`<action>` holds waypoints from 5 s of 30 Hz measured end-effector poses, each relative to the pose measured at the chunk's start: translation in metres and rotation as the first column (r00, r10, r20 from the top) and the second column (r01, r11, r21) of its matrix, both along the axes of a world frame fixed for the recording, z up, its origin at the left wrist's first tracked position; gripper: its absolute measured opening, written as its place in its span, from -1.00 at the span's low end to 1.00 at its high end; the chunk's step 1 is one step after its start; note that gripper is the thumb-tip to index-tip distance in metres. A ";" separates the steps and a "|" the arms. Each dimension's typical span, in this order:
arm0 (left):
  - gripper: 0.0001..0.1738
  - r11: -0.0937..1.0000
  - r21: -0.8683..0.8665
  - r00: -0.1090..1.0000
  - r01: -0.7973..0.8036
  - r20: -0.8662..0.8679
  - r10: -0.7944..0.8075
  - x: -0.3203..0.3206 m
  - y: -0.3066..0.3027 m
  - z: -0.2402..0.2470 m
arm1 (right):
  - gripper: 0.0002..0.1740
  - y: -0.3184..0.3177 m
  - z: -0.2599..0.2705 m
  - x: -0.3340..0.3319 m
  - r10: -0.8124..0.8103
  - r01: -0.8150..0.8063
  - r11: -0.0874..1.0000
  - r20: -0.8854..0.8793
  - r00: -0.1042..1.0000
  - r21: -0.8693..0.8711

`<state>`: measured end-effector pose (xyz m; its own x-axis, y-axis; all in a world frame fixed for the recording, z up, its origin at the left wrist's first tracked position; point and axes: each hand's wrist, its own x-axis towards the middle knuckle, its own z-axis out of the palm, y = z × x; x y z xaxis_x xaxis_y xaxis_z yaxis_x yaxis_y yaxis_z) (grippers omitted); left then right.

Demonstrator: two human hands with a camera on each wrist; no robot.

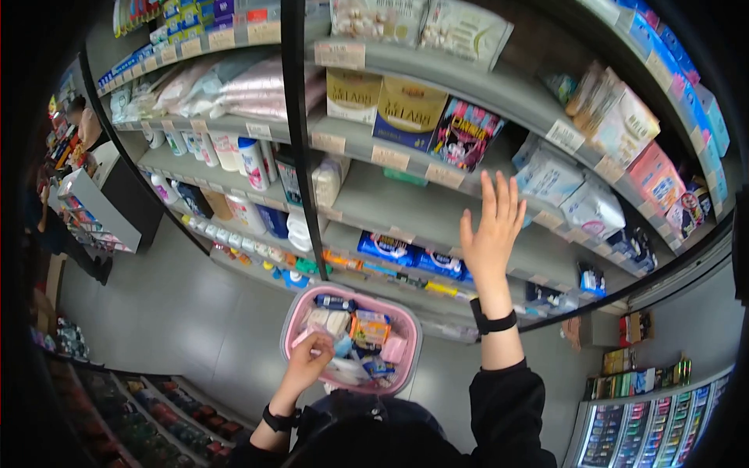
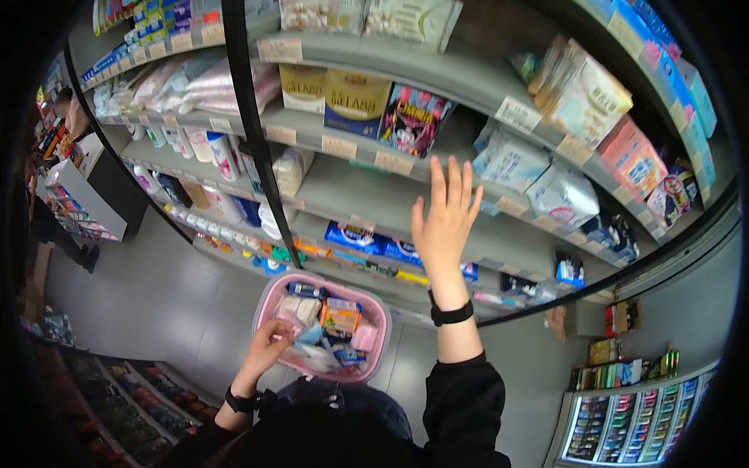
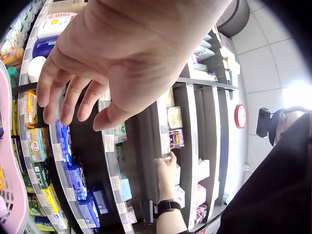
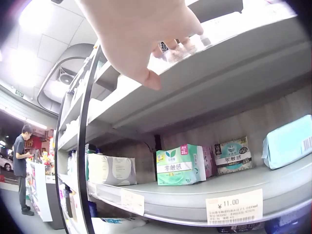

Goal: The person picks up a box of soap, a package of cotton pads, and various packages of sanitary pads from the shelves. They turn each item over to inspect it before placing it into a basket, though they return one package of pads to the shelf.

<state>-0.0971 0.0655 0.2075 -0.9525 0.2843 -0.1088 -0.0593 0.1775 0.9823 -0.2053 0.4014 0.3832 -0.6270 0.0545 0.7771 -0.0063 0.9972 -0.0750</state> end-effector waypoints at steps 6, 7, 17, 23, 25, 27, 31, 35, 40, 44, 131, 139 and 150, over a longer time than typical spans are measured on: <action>-0.75 0.986 -0.136 0.994 -0.099 0.026 0.104 -0.009 -0.003 -0.041 | -0.34 0.002 -0.016 0.026 -0.001 0.001 1.000 0.075 0.997 -0.007; -0.70 0.977 -0.196 0.996 -0.080 0.028 0.087 -0.010 -0.010 -0.063 | -0.41 0.003 -0.027 0.032 0.043 -0.038 0.997 0.082 0.996 -0.070; -0.06 0.749 -0.661 0.998 -0.043 -0.059 0.006 -0.010 -0.035 -0.167 | -0.77 0.006 -0.184 0.155 0.346 0.074 0.667 0.396 0.850 -0.741; 0.23 0.584 -0.790 0.982 0.186 0.134 -0.131 -0.031 -0.016 -0.172 | -0.78 -0.002 -0.218 0.194 0.298 0.270 0.442 0.424 0.855 -0.856; 0.21 0.469 -0.870 0.988 0.149 0.117 -0.098 -0.037 -0.013 -0.206 | -0.79 -0.010 -0.224 0.200 0.314 0.295 0.391 0.428 0.847 -0.872; 0.16 0.461 -0.882 0.995 0.095 0.079 -0.055 -0.042 -0.006 -0.219 | -0.79 -0.018 -0.226 0.203 0.321 0.302 0.347 0.415 0.852 -0.888; 0.00 0.523 -0.849 0.996 0.073 0.084 -0.002 -0.049 -0.006 -0.191 | -0.77 -0.017 -0.225 0.209 0.342 0.266 0.318 0.372 0.863 -0.910; 0.01 0.869 -0.487 0.996 0.093 0.052 -0.077 -0.054 -0.043 -0.215 | -0.76 -0.009 -0.222 0.213 0.341 0.273 0.285 0.364 0.867 -0.919; 0.01 0.999 -0.048 0.877 -0.012 0.480 0.033 -0.051 0.000 -0.076 | -0.67 -0.008 -0.212 0.208 0.466 0.236 0.218 0.314 0.827 -0.947; 0.05 0.911 0.408 0.828 0.051 0.493 -0.267 -0.048 0.024 -0.012 | -0.37 -0.029 -0.156 0.190 0.619 0.180 0.246 0.297 0.727 -0.952; -0.26 0.771 0.589 0.806 0.243 0.319 -0.498 -0.012 0.076 0.038 | 0.00 -0.035 -0.104 0.194 0.770 0.008 -0.086 -0.061 0.635 -0.996; -0.16 0.784 0.577 0.834 0.228 0.300 -0.463 -0.007 0.094 0.056 | -0.03 -0.027 -0.110 0.196 0.747 -0.023 -0.022 -0.032 0.664 -0.999; 0.03 0.770 0.566 0.820 0.295 0.264 -0.508 -0.001 0.112 0.066 | -0.15 -0.013 -0.118 0.198 0.722 -0.008 -0.077 -0.061 0.689 -0.997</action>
